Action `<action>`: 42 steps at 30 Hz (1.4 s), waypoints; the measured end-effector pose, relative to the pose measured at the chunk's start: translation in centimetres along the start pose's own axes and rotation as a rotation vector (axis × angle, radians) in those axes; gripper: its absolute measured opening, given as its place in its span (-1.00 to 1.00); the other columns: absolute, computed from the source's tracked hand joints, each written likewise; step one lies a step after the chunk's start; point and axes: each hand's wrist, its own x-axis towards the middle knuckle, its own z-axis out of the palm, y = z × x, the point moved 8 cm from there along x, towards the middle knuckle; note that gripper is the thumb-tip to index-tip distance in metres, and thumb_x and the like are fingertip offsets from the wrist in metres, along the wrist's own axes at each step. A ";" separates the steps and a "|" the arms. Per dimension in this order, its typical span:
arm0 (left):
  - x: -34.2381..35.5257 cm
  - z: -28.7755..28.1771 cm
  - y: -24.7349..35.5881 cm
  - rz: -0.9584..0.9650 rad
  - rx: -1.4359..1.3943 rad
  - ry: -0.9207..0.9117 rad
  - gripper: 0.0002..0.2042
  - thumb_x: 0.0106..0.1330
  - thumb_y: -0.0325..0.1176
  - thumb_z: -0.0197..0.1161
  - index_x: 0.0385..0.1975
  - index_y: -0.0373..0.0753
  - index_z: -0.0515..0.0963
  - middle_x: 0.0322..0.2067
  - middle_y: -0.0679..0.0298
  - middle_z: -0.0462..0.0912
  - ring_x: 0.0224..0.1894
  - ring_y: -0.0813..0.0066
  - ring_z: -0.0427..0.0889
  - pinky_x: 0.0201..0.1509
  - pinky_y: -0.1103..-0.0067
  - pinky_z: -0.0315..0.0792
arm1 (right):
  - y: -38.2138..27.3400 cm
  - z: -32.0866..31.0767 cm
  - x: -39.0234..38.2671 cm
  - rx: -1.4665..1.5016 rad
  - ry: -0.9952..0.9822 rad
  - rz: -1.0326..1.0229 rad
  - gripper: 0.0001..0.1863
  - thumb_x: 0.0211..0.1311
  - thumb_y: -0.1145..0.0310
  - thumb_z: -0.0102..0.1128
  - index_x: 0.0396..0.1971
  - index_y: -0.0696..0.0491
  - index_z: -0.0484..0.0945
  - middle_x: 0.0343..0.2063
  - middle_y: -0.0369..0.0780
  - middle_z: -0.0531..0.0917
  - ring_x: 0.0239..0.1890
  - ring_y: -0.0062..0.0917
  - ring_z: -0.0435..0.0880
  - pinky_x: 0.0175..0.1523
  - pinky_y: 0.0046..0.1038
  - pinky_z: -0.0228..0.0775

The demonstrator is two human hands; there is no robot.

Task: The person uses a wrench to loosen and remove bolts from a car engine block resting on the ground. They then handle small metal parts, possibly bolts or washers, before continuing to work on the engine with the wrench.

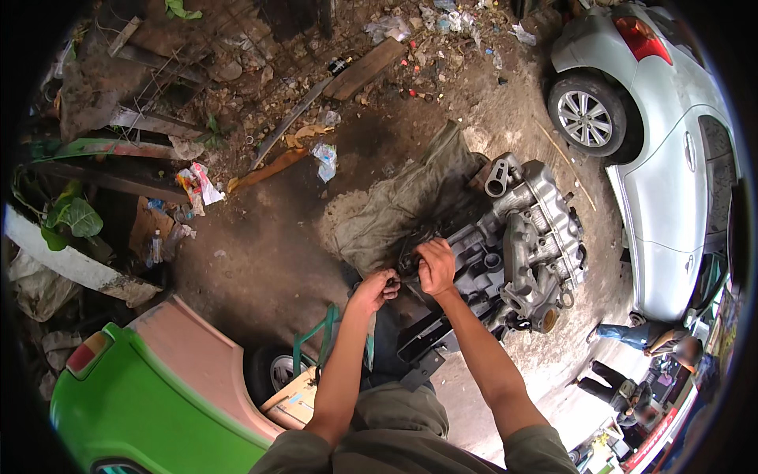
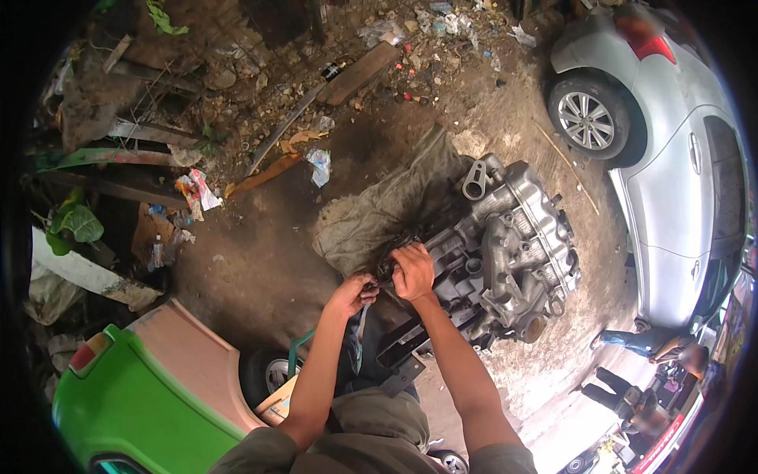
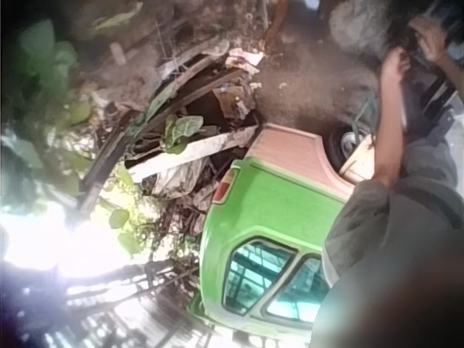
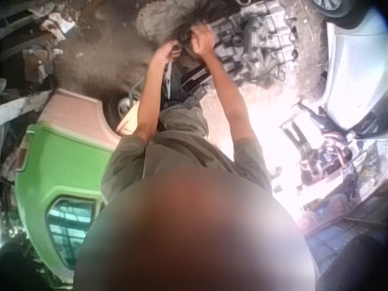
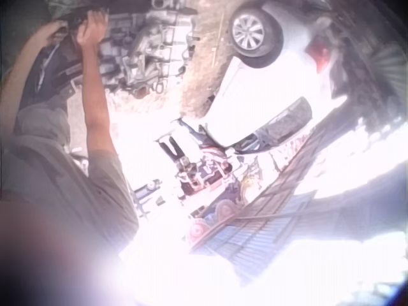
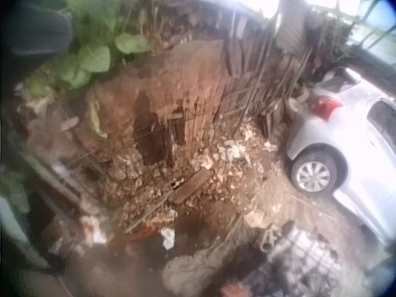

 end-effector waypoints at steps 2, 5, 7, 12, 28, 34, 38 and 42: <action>-0.1 0.1 -0.1 0.011 -0.014 -0.014 -0.90 0.40 -0.44 0.07 -0.40 -0.24 0.39 -0.56 0.36 0.30 -0.69 0.66 0.18 -0.67 0.67 0.06 | 0.0 -0.1 0.2 -0.006 0.011 -0.010 -0.72 -0.14 0.25 0.04 -0.46 0.13 0.51 -0.56 -0.10 0.51 -0.43 -0.11 0.51 -0.04 -0.18 0.36; 0.3 0.5 0.7 -0.030 0.019 -0.081 -0.88 0.41 -0.42 0.05 -0.41 -0.18 0.35 -0.55 0.35 0.30 -0.71 0.65 0.15 -0.70 0.64 0.00 | 0.2 0.0 0.5 -0.014 0.021 -0.024 -0.71 -0.14 0.24 0.04 -0.45 0.14 0.52 -0.56 -0.11 0.51 -0.43 -0.12 0.51 -0.04 -0.18 0.36; 0.7 0.8 1.0 -0.089 0.053 -0.067 -0.86 0.41 -0.44 0.03 -0.43 -0.15 0.32 -0.57 0.37 0.26 -0.72 0.65 0.12 -0.71 0.64 -0.05 | 0.4 0.1 0.6 -0.020 0.017 -0.025 -0.71 -0.14 0.25 0.05 -0.45 0.15 0.52 -0.55 -0.11 0.52 -0.43 -0.11 0.51 -0.04 -0.18 0.36; 1.4 0.9 1.3 -0.161 0.258 -0.002 -0.84 0.40 -0.50 -0.02 -0.44 -0.08 0.28 -0.62 0.42 0.20 -0.72 0.65 0.11 -0.70 0.64 -0.10 | 0.3 0.0 0.6 0.000 0.005 -0.026 -0.72 -0.15 0.28 0.07 -0.44 0.15 0.52 -0.54 -0.10 0.52 -0.41 -0.11 0.51 -0.04 -0.19 0.36; 7.1 2.4 11.5 -0.192 1.258 -0.137 -0.84 0.33 -0.44 0.06 -0.50 -0.26 0.50 -0.67 0.40 0.37 -0.74 0.57 0.26 -0.71 0.52 0.08 | 0.1 -0.1 0.7 -0.021 0.038 -0.049 -0.73 -0.17 0.28 0.06 -0.46 0.14 0.52 -0.56 -0.11 0.49 -0.43 -0.14 0.50 -0.04 -0.18 0.37; 5.2 0.0 6.7 0.153 0.961 -0.026 -0.86 0.42 -0.47 0.07 -0.11 -0.29 0.52 -0.52 0.33 0.48 -0.61 0.59 0.32 -0.59 0.56 0.23 | 0.2 0.0 0.7 -0.004 0.040 -0.056 -0.68 -0.20 0.27 0.06 -0.43 0.16 0.54 -0.55 -0.11 0.50 -0.42 -0.14 0.50 -0.04 -0.19 0.37; 2.1 -2.1 2.5 0.152 0.464 0.105 -0.59 0.37 -0.54 -0.03 0.22 -0.18 0.39 -0.44 0.33 0.51 -0.62 0.64 0.28 -0.59 0.63 0.20 | 0.6 0.1 0.5 -0.026 0.008 -0.037 -0.66 -0.21 0.27 0.07 -0.41 0.18 0.55 -0.52 -0.09 0.54 -0.40 -0.12 0.52 -0.03 -0.17 0.38; 0.2 -1.0 -1.2 0.043 0.171 0.099 -0.42 0.38 -0.52 -0.10 0.42 0.02 0.25 -0.50 0.39 0.43 -0.69 0.67 0.20 -0.60 0.66 0.13 | 0.5 0.2 0.5 -0.027 0.013 -0.048 -0.66 -0.21 0.28 0.07 -0.40 0.19 0.55 -0.50 -0.07 0.56 -0.39 -0.10 0.53 -0.02 -0.16 0.38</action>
